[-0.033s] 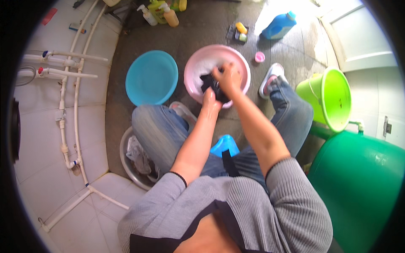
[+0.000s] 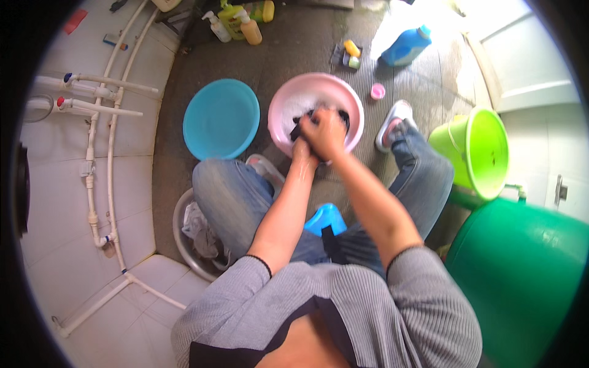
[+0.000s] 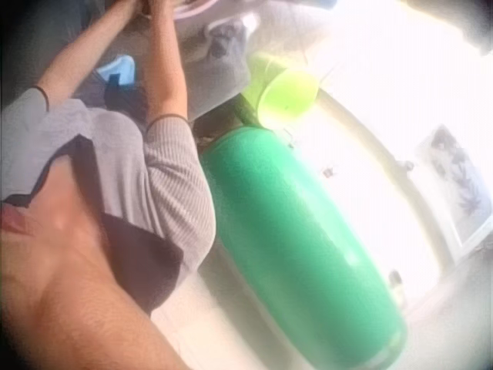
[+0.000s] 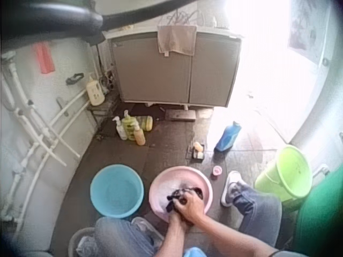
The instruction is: The person washes clothes by hand in a basin with soapy water, rubbing the fabric and wringing it out before rinsing it in a second basin under running water.
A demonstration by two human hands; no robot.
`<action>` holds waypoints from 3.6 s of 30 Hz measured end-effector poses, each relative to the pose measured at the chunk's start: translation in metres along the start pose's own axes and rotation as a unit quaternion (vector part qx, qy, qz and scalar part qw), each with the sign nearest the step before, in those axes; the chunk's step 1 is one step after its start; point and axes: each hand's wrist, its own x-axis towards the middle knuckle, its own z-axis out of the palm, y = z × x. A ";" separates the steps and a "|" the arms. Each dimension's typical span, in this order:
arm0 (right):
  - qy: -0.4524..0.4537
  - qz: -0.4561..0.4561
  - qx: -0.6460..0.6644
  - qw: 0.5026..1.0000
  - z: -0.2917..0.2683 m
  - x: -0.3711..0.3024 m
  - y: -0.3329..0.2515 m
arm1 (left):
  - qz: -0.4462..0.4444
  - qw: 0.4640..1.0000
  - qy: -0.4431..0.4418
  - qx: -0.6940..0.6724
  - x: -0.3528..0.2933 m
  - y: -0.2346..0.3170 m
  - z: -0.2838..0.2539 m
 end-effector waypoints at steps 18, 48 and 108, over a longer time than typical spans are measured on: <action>0.035 0.066 0.101 0.992 0.003 0.007 -0.017 | 0.066 0.985 0.130 0.094 0.002 0.018 -0.009; -0.113 -0.305 0.188 0.927 -0.038 -0.076 -0.057 | -0.106 0.991 -0.037 0.074 -0.027 0.040 0.001; -0.122 -0.084 0.018 0.989 -0.049 0.094 -0.007 | 0.249 0.731 0.274 0.573 -0.001 0.084 0.005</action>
